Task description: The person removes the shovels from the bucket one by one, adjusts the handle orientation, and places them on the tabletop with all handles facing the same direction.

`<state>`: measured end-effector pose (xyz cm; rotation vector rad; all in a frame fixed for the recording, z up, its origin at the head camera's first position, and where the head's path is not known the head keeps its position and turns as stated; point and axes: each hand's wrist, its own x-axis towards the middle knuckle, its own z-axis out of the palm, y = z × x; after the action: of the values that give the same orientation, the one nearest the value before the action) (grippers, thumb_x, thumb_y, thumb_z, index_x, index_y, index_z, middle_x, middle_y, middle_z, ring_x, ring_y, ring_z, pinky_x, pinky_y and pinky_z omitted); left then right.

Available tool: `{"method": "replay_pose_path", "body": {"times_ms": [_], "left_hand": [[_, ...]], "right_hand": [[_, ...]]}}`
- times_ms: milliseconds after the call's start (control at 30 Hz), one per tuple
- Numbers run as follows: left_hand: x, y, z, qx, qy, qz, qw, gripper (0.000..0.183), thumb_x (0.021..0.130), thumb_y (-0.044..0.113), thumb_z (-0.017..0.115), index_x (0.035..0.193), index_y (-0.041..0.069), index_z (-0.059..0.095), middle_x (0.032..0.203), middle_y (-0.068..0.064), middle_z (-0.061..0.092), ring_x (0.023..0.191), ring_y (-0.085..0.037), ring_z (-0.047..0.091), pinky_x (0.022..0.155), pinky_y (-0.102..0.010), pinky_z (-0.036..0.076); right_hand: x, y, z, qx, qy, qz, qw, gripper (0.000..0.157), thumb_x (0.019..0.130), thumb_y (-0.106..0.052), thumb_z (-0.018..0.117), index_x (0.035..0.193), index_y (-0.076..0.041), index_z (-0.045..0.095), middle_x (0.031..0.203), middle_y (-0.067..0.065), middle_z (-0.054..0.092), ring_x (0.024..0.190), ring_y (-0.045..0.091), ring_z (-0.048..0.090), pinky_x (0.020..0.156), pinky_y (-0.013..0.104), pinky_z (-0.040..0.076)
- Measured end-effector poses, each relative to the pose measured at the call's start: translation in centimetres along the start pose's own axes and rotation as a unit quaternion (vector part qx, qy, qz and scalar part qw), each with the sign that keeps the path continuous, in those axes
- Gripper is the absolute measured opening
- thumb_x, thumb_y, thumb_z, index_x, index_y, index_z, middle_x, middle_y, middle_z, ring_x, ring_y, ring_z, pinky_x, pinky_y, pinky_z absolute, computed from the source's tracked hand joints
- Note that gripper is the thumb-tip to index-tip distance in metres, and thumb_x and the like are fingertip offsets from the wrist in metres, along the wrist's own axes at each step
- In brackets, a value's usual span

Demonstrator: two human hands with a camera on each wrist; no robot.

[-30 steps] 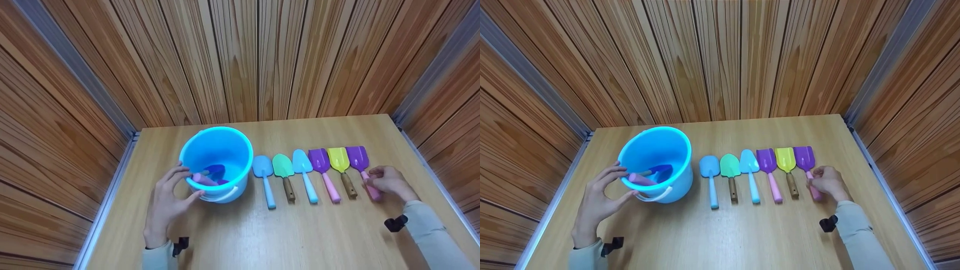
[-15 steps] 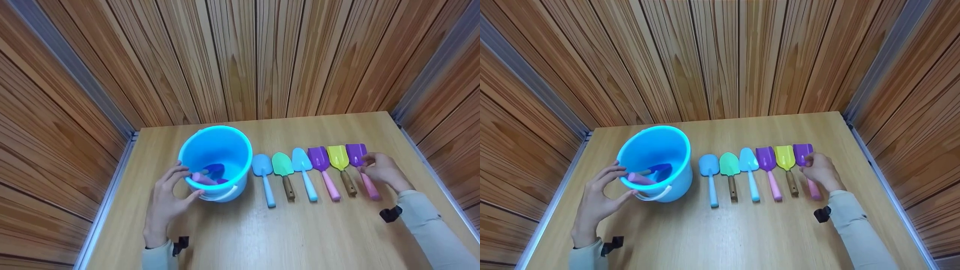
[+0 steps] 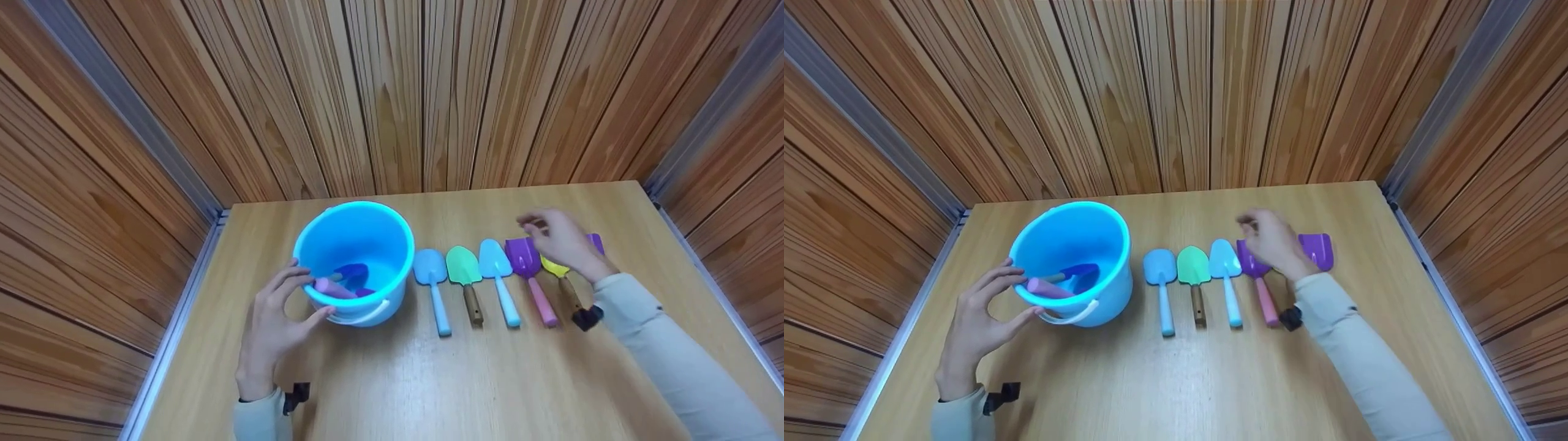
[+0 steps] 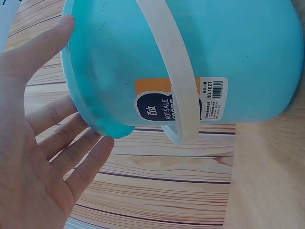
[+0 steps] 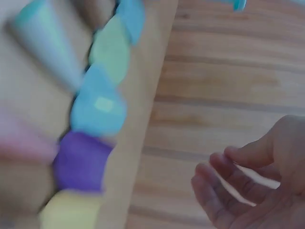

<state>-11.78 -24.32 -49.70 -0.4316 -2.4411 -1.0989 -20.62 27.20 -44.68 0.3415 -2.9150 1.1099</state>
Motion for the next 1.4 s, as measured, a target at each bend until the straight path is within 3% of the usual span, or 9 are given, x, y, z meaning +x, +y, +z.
{"method": "replay_pose_path", "body": {"times_ms": [133,400,600,700,867,1133,1267,1400], "left_hand": [[0.0,-0.1,0.0,-0.004,0.002,-0.006,1.0000,0.060,0.079,0.052,0.093,0.128,0.021,0.077,0.142,-0.004,0.071,0.146,-0.027,0.057,0.111,-0.055,0.053],[-0.2,-0.2,-0.3,-0.006,0.004,-0.007,1.0000,0.059,0.080,0.051,0.093,0.127,0.020,0.077,0.141,-0.005,0.071,0.147,-0.028,0.056,0.112,-0.054,0.053],[-0.1,0.0,-0.1,-0.009,0.000,-0.011,0.9999,0.058,0.081,0.051,0.092,0.127,0.020,0.077,0.143,0.000,0.070,0.148,-0.027,0.055,0.112,-0.053,0.053],[0.1,0.1,0.2,-0.010,-0.007,-0.007,0.9999,0.058,0.082,0.052,0.091,0.127,0.020,0.077,0.143,0.001,0.069,0.148,-0.026,0.055,0.112,-0.052,0.053],[0.3,0.1,0.2,-0.001,-0.009,-0.003,1.0000,0.058,0.081,0.053,0.091,0.127,0.020,0.077,0.143,-0.002,0.070,0.146,-0.027,0.057,0.110,-0.053,0.054],[0.3,0.0,0.0,-0.009,-0.001,0.006,0.9999,0.057,0.080,0.047,0.094,0.125,0.017,0.077,0.141,-0.004,0.071,0.147,-0.030,0.056,0.111,-0.054,0.053],[0.3,0.1,0.0,-0.014,-0.002,0.003,0.9999,0.057,0.081,0.048,0.093,0.127,0.018,0.077,0.141,0.002,0.070,0.147,-0.029,0.056,0.111,-0.052,0.053],[0.4,0.2,-0.1,-0.013,-0.001,-0.001,0.9999,0.059,0.081,0.050,0.092,0.128,0.019,0.077,0.141,0.004,0.070,0.146,-0.027,0.057,0.110,-0.050,0.054]], "right_hand": [[1.7,-3.6,2.4,0.020,-0.003,-0.068,0.997,0.028,0.108,0.000,0.056,0.133,0.005,0.068,0.127,0.025,0.071,0.116,0.042,0.070,0.102,0.058,0.058],[3.8,-10.7,5.9,0.037,-0.046,-0.135,0.989,0.026,0.109,-0.012,0.061,0.132,-0.008,0.072,0.128,0.013,0.072,0.116,0.030,0.070,0.102,0.048,0.060],[4.4,-14.7,8.6,0.092,-0.086,-0.173,0.977,0.025,0.109,-0.012,0.062,0.132,-0.008,0.072,0.129,0.011,0.072,0.120,0.026,0.070,0.105,0.044,0.060],[4.1,-16.0,10.1,0.102,-0.110,-0.184,0.971,0.027,0.108,-0.012,0.063,0.133,-0.008,0.071,0.130,0.010,0.072,0.121,0.025,0.069,0.106,0.045,0.060],[3.8,-17.6,12.7,0.063,-0.165,-0.199,0.964,0.033,0.108,-0.019,0.066,0.139,-0.010,0.068,0.135,0.009,0.071,0.122,0.024,0.067,0.107,0.046,0.059],[4.4,-19.9,16.0,-0.017,-0.270,-0.214,0.939,0.045,0.107,-0.020,0.066,0.152,-0.013,0.060,0.145,0.006,0.068,0.137,0.025,0.062,0.122,0.047,0.046],[4.6,-20.8,17.0,-0.038,-0.296,-0.217,0.929,0.045,0.108,-0.020,0.063,0.153,-0.016,0.058,0.144,0.002,0.069,0.131,0.024,0.066,0.119,0.045,0.050],[4.9,-21.1,17.5,-0.040,-0.305,-0.218,0.926,0.045,0.109,-0.021,0.063,0.153,-0.020,0.059,0.141,-0.002,0.070,0.123,0.019,0.066,0.117,0.045,0.051]]}}
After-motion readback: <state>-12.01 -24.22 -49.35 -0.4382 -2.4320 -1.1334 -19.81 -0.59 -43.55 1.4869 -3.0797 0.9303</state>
